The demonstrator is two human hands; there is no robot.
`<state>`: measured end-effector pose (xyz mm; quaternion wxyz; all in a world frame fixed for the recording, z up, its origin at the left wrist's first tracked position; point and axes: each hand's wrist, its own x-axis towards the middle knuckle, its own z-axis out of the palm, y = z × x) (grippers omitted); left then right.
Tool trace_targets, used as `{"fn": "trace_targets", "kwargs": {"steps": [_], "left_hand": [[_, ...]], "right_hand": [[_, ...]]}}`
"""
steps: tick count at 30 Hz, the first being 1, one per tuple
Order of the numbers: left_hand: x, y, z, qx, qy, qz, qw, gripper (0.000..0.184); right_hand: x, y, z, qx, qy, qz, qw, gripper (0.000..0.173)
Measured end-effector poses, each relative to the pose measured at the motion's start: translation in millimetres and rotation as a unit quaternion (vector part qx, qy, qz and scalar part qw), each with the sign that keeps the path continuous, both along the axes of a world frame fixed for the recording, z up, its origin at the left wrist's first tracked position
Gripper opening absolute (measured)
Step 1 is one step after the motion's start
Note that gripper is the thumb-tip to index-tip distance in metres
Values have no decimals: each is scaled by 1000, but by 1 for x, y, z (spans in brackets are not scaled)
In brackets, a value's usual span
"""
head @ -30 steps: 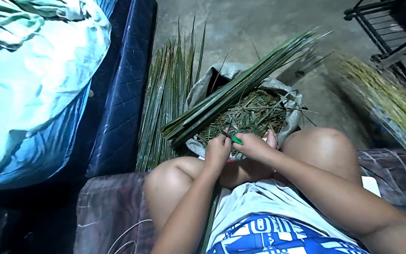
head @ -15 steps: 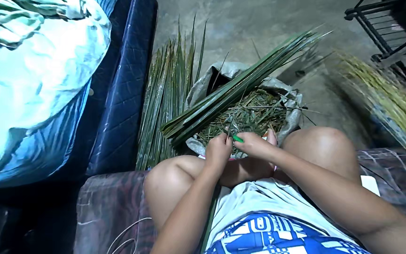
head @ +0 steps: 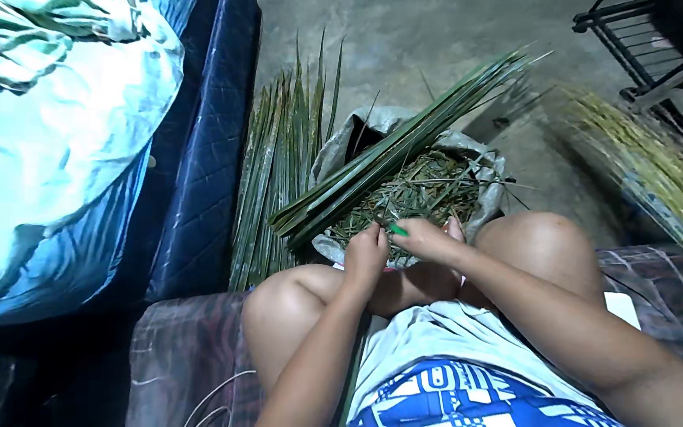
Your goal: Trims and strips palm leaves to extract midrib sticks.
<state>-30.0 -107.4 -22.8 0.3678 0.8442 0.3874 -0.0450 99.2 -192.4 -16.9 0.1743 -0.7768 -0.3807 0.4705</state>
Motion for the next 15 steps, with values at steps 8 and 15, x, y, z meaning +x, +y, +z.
{"fn": "trace_targets", "kwargs": {"steps": [8, 15], "left_hand": [[0, -2, -4, -8, -25, -9, 1000, 44], [-1, -6, 0, 9, -13, -28, 999, 44]], "right_hand": [[10, 10, -5, -55, -138, -23, 989, 34], [39, 10, -18, -37, -144, -127, 981, 29]]}}
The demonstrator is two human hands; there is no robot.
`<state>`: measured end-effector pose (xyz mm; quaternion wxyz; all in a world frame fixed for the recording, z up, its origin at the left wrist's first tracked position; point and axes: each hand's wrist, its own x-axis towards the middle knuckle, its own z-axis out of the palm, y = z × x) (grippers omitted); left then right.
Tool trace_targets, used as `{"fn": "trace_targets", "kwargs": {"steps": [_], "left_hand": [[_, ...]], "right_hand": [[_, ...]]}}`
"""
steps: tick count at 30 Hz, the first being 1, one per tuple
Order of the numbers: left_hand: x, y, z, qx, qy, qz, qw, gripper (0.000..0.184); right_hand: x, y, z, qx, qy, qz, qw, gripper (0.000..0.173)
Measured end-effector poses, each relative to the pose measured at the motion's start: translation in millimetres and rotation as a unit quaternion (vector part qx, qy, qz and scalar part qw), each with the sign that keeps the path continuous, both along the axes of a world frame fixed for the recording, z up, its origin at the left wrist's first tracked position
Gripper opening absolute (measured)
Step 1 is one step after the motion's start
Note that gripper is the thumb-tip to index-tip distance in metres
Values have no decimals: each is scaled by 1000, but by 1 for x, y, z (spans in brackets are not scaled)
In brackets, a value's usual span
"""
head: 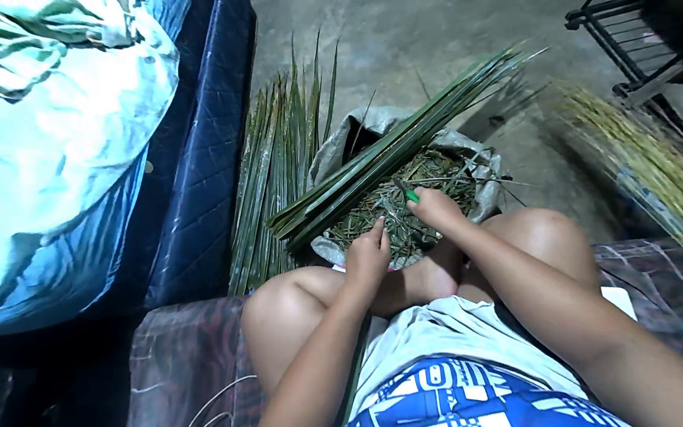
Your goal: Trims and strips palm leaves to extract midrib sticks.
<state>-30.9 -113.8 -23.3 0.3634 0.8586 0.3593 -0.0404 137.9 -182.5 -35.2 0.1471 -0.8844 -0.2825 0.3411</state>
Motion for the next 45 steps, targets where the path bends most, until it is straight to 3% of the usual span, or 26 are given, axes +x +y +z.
{"fn": "trace_targets", "kwargs": {"steps": [6, 11, 14, 18, 21, 23, 32, 39, 45], "left_hand": [[-2, 11, -5, -129, -98, 84, 983, 38], [-3, 8, -5, -189, -134, 95, 968, 36], [-1, 7, -4, -195, -136, 100, 966, 36], [-3, 11, -4, -113, -99, 81, 985, 39], [-2, 10, 3, -31, -27, 43, 998, 42], [-1, 7, 6, 8, -1, 29, 1000, 43], [0, 3, 5, 62, 1, 9, 998, 43], [-3, -1, 0, 87, -47, -3, 995, 42], [-6, -2, -2, 91, -68, -10, 994, 41]], "right_hand": [[-36, -10, 20, 22, 87, 132, 987, 31], [2, -3, 1, 36, 29, 22, 999, 30], [13, -4, 3, 87, 36, -14, 995, 41], [-11, -13, 14, 146, 229, 52, 961, 45], [-19, -18, 13, 162, 403, 26, 901, 44], [-18, -18, 10, 184, 457, -8, 870, 45], [-18, -14, 14, 189, 371, -38, 908, 46], [3, -16, 14, 206, 428, -87, 876, 47], [22, -21, 16, 260, 326, -123, 901, 45]]}}
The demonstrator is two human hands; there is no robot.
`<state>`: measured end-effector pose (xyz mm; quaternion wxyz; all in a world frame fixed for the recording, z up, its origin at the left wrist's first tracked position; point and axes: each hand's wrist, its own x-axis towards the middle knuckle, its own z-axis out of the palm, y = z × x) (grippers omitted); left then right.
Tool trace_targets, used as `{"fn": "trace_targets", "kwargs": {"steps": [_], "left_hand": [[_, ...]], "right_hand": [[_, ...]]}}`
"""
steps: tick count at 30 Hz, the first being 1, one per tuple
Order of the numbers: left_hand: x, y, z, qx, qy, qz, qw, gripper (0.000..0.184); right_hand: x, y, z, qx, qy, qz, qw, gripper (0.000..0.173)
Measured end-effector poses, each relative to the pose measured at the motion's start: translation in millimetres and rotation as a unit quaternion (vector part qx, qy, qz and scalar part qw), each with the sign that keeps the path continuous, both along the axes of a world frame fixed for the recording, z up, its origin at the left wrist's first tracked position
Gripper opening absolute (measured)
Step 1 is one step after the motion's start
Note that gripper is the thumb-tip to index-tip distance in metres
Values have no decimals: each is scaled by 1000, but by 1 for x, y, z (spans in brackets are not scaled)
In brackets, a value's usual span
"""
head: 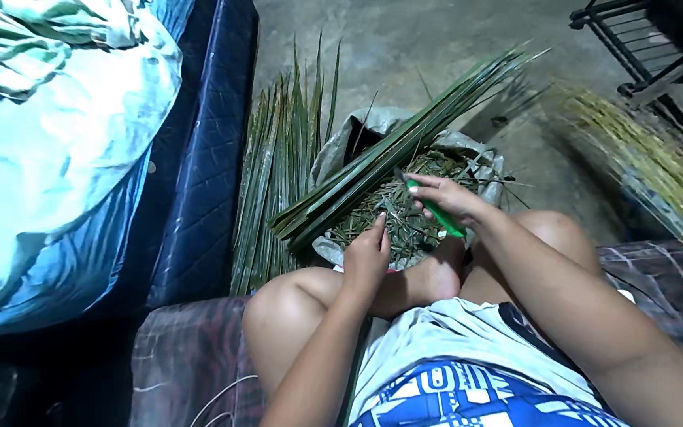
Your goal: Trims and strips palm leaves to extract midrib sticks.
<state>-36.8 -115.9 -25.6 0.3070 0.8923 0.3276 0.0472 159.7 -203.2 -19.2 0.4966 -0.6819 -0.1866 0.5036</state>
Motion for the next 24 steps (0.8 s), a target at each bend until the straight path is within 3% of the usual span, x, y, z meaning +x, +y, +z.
{"fn": "trace_targets", "kwargs": {"steps": [5, 7, 11, 13, 20, 24], "left_hand": [[-1, 0, -2, -20, -23, -5, 1000, 41], [-1, 3, -4, -65, -26, 4, 998, 42], [0, 10, -8, -148, -48, 31, 987, 42], [0, 10, -7, -180, -56, 41, 981, 40], [4, 9, 6, -293, -13, 52, 955, 40], [2, 7, 7, -297, -20, 40, 954, 39]], "right_hand": [[20, -5, 6, 21, -49, -114, 992, 47], [14, -9, 4, 26, -42, -67, 996, 48], [-18, -3, 6, -20, 38, 118, 992, 51], [-27, 1, 6, -42, 62, 129, 989, 50], [1, 3, -10, 6, 42, 3, 999, 49], [11, -2, -12, 9, -25, -138, 990, 46]]}}
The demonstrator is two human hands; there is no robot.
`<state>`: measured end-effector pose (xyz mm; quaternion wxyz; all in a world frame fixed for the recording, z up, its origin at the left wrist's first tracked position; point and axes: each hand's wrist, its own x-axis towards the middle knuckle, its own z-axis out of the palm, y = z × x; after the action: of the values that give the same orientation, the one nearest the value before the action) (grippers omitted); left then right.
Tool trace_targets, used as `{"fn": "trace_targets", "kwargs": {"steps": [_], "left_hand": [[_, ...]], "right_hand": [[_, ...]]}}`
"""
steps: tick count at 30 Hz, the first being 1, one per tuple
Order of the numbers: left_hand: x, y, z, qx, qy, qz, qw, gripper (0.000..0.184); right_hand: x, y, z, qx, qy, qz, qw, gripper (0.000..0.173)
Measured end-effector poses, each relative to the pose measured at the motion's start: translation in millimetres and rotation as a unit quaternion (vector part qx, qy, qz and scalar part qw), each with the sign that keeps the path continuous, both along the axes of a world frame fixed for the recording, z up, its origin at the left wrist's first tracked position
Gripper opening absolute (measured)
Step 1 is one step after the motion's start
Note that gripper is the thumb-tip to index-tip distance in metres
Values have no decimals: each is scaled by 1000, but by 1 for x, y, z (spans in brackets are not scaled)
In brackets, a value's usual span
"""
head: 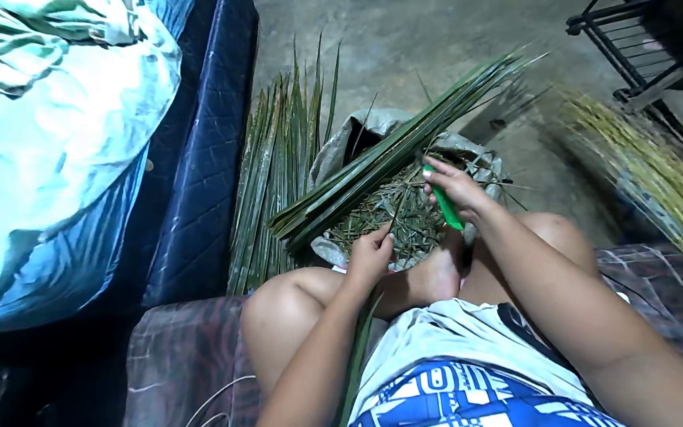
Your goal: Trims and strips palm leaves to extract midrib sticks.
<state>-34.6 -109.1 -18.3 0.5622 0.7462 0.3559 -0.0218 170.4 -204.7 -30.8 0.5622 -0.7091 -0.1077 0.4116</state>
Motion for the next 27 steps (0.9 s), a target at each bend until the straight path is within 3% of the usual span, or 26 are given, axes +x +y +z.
{"fn": "trace_targets", "kwargs": {"steps": [3, 5, 8, 11, 13, 20, 24, 27], "left_hand": [[-2, 1, -1, -2, 0, 4, 1000, 39], [-1, 2, -2, -1, 9, 15, 1000, 40], [1, 6, -6, 23, 24, 17, 999, 40], [1, 10, -10, 53, 45, 20, 997, 34], [1, 10, -10, 68, 70, 20, 995, 33], [5, 8, -12, 108, 74, -9, 991, 44], [6, 6, -13, 107, 75, -14, 991, 43], [3, 6, -13, 115, 77, -15, 990, 43]], "right_hand": [[7, -1, 3, 11, -111, -64, 992, 51], [3, -2, 7, 17, -141, -33, 989, 53], [-23, 1, 9, -22, -103, 136, 985, 54], [-57, 9, 9, -119, -138, 344, 921, 36], [-75, 10, 8, -143, -166, 403, 889, 25], [-71, 22, 12, -306, -289, 342, 840, 34], [-50, 24, 1, -336, -338, 253, 842, 31], [-38, 24, -1, -338, -314, 219, 860, 29]]}}
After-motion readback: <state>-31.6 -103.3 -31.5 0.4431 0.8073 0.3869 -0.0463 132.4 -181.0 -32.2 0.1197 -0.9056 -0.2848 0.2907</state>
